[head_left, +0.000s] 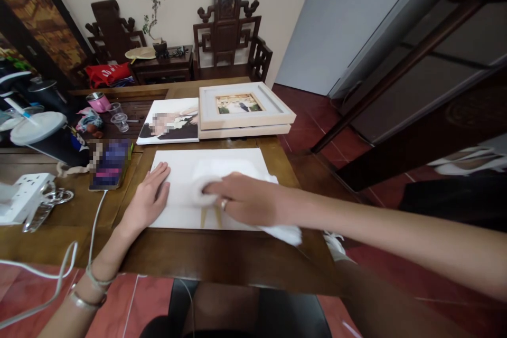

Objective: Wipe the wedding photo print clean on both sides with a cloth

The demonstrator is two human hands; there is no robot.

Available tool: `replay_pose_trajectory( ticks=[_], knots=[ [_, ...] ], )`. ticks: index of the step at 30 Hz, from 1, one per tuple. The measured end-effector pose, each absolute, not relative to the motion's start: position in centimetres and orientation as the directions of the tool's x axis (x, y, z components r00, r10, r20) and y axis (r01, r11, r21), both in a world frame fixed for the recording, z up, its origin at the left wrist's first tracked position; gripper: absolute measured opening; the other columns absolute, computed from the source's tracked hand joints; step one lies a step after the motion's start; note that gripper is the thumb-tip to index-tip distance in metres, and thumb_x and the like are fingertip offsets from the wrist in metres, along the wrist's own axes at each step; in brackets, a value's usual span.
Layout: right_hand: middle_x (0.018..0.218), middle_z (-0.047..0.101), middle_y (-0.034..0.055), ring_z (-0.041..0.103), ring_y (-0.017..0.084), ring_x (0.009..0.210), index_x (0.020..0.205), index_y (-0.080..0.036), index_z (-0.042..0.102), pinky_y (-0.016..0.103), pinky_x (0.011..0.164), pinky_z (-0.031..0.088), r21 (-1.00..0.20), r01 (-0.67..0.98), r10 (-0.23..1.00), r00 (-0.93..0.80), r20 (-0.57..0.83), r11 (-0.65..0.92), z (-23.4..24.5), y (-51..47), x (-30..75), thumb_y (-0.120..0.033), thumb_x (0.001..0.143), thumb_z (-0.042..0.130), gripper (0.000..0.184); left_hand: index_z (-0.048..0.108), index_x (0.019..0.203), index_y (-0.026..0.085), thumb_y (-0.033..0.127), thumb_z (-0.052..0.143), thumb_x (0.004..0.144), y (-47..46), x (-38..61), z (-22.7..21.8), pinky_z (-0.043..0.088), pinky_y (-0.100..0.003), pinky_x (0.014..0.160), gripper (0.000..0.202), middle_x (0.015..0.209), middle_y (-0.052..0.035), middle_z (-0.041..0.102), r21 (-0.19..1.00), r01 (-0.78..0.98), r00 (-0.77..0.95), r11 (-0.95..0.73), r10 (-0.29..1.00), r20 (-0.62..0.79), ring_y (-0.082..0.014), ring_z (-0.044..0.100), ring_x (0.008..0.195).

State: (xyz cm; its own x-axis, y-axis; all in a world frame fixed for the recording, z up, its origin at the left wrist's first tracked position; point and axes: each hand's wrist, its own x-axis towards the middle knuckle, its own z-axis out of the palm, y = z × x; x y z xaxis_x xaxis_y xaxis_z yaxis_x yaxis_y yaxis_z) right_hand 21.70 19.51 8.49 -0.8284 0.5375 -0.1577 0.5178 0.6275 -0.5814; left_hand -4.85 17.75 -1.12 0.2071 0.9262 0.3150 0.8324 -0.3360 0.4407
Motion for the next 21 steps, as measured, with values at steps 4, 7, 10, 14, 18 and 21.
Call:
replay_pose_trajectory(
  ticks=[4,7,10,14,18,21],
  knots=[
    [0.127,0.061,0.0219,0.03,0.038,0.141,0.115,-0.01,0.062,0.059,0.104,0.035,-0.36,0.584,0.584,-0.803,-0.122,0.728,6.2,23.0,19.4,-0.01,0.088,0.041,0.035,0.057,0.131,0.008,0.036,0.042,0.095,17.7,-4.9,-0.9,0.032,-0.051,0.115,0.048,0.142,-0.0189,0.051,0.44,0.833,0.208,-0.335,0.927,0.312,-0.0288,0.043,0.137],
    [0.153,0.031,0.0271,0.013,0.046,0.144,0.123,-0.005,0.06,0.07,0.108,0.018,-0.165,0.606,0.608,-0.793,-0.048,0.778,4.2,22.4,17.9,-0.011,0.087,0.046,0.038,0.058,0.131,0.009,0.037,0.042,0.095,17.6,-4.9,-0.9,0.031,-0.051,0.115,0.048,0.142,-0.018,0.051,0.438,0.836,0.203,-0.33,0.928,0.312,-0.0283,0.043,0.137],
    [0.155,0.024,0.0286,0.011,0.051,0.142,0.125,-0.008,0.063,0.075,0.106,0.011,-0.095,0.556,0.559,-0.829,-0.003,0.826,3.3,19.3,17.6,-0.015,0.087,0.05,0.04,0.057,0.131,0.009,0.037,0.042,0.095,17.6,-4.8,-0.9,0.031,-0.05,0.116,0.048,0.142,-0.0177,0.052,0.438,0.837,0.2,-0.328,0.929,0.312,-0.0274,0.043,0.137],
    [0.154,0.028,0.028,0.016,0.053,0.141,0.123,-0.012,0.065,0.075,0.105,0.016,-0.216,0.467,0.456,-0.884,-0.104,0.857,5.3,14.6,18.3,-0.023,0.086,0.054,0.04,0.057,0.131,0.009,0.036,0.041,0.095,17.7,-4.8,-1.0,0.03,-0.051,0.116,0.047,0.142,-0.018,0.051,0.432,0.84,0.205,-0.328,0.93,0.306,-0.0275,0.043,0.137],
    [0.13,0.059,0.0222,0.045,0.043,0.129,0.109,-0.012,0.069,0.063,0.101,0.036,-0.387,0.391,0.33,-0.919,-0.217,0.835,8.9,14.0,18.7,-0.02,0.083,0.052,0.032,0.057,0.131,0.009,0.035,0.041,0.095,17.8,-4.8,-0.9,0.03,-0.05,0.116,0.048,0.143,-0.0184,0.051,0.427,0.844,0.206,-0.324,0.932,0.299,-0.0277,0.042,0.138],
    [0.096,0.071,0.0141,0.065,0.028,0.095,0.098,-0.014,0.068,0.045,0.085,0.051,-0.51,0.412,0.342,-0.911,-0.229,0.756,9.8,17.0,18.3,-0.013,0.082,0.043,0.029,0.057,0.131,0.008,0.035,0.042,0.094,17.7,-4.9,-0.8,0.03,-0.05,0.116,0.048,0.143,-0.0186,0.05,0.438,0.839,0.21,-0.323,0.935,0.287,-0.0283,0.042,0.138]
  ],
)
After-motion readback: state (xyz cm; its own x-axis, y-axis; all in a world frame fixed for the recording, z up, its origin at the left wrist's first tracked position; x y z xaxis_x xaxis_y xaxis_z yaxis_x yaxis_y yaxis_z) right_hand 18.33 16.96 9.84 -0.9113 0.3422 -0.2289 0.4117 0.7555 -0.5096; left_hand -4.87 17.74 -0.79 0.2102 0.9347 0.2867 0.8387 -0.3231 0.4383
